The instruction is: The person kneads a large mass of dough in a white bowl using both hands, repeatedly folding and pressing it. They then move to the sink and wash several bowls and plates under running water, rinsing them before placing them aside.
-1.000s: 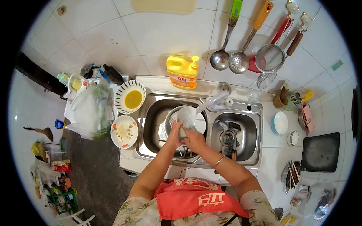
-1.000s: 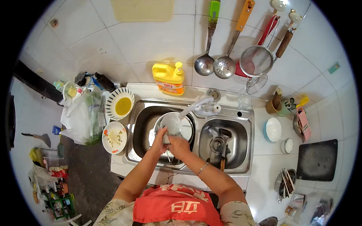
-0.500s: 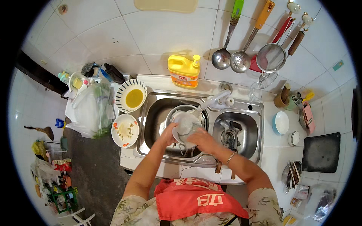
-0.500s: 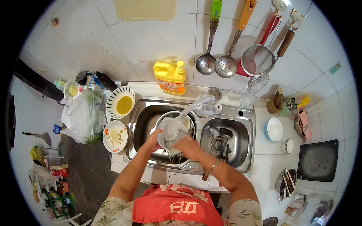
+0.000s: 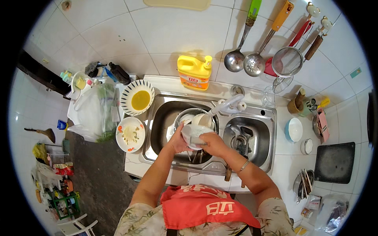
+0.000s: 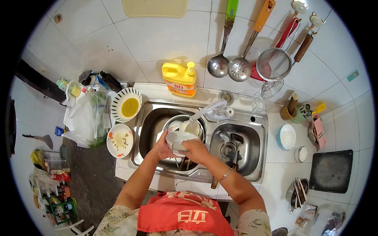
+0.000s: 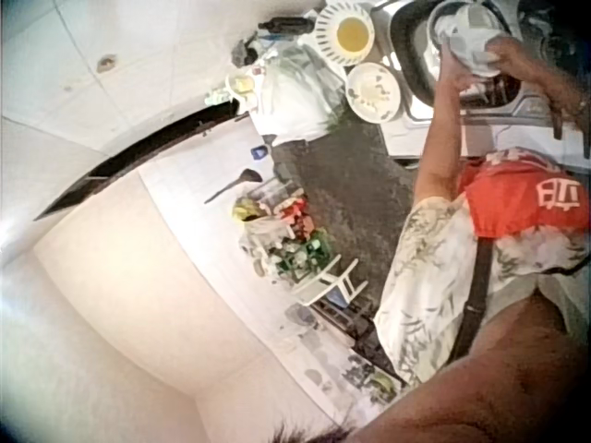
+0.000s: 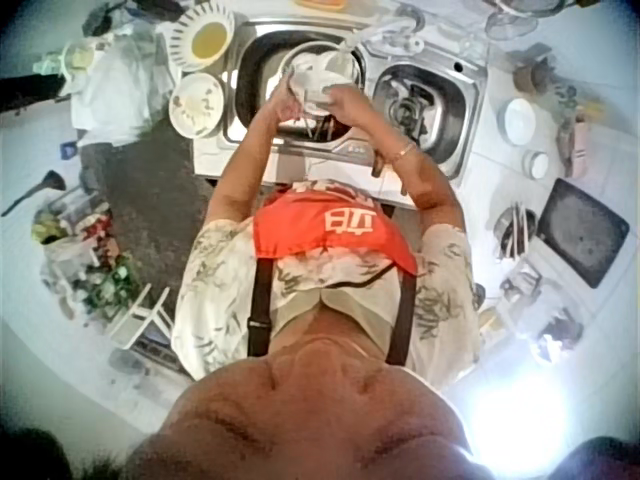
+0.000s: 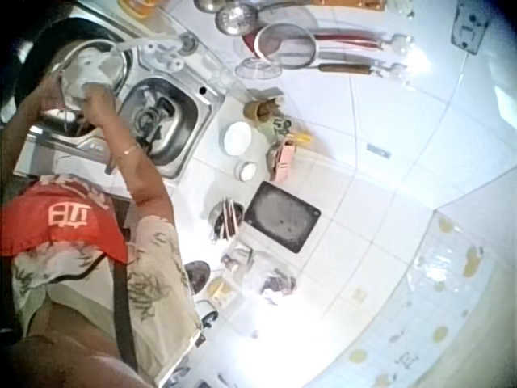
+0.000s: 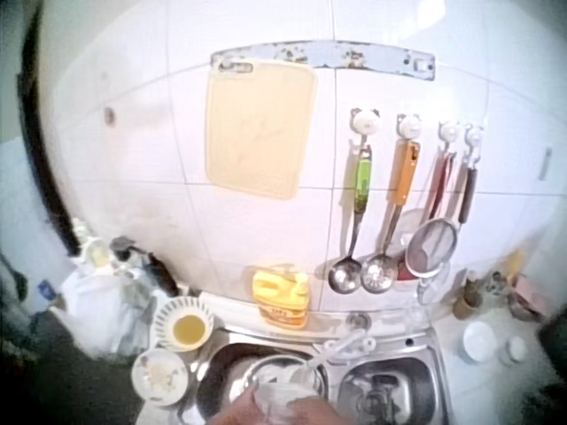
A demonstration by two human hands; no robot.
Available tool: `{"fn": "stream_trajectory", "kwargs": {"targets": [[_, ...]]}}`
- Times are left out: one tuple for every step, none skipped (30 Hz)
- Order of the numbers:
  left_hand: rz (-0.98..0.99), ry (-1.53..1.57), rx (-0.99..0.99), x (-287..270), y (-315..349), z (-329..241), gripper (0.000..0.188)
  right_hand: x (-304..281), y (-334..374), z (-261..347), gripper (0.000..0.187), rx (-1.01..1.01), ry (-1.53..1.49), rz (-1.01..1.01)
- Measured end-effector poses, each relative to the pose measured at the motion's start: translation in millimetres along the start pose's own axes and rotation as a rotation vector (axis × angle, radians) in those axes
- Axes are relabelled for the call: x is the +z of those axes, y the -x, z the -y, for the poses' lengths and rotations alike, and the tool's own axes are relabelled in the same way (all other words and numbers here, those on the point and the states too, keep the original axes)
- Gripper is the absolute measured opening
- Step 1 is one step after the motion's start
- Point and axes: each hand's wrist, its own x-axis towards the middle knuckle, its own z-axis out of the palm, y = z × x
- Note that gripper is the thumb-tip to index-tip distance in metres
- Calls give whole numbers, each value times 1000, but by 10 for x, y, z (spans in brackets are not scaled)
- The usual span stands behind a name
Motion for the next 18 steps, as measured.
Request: {"fn": "stream_trajectory", "kwargs": {"targets": [[8,38,66,21,-30,34,66,6,-16,-24,24,174,-348,-58],[15,76,131,45,-85,100,63,0,-27,-40,27,347,-696,-116],[25,112,197,54,-140,150,60,-16,-36,-58,31,521,-1043,-175],[26,95,268,45,-181,193,56,69,-18,-188,42,497,-1169,-271],[36,130,310,-26,-219,236,51,115,-26,-328,44,579,-1209,-326],[42,163,347,-69,-210,258,47,65,-80,-325,46,664,-1252,-383],[48,197,383,-102,-210,266,44,13,-134,-311,48,751,-1294,-441],[36,177,420,-133,-196,285,40,-37,-143,-267,55,731,-1281,-503],[33,157,448,33,-82,278,37,9,-141,-382,55,719,-1319,-539],[31,136,482,144,-17,264,35,130,-163,-586,55,700,-1357,-573],[5,52,511,181,-22,238,33,235,-198,-755,55,678,-1395,-600],[-24,-30,540,222,-45,206,31,290,-212,-867,55,639,-1318,-486],[-60,-109,574,241,-61,184,29,207,-245,-697,54,568,-1143,-455],[-206,-231,638,218,-156,197,17,137,-267,-500,53,496,-970,-423],[-237,-278,666,202,-223,187,15,78,-285,-354,52,426,-792,-401],[-273,-324,694,187,-265,177,14,131,-370,-272,48,210,-318,-517],[-309,-370,722,187,-296,170,13,118,-309,-190,43,203,-276,-420],[-321,-362,779,293,-268,172,16,180,-336,-233,41,146,-142,-435]]}}
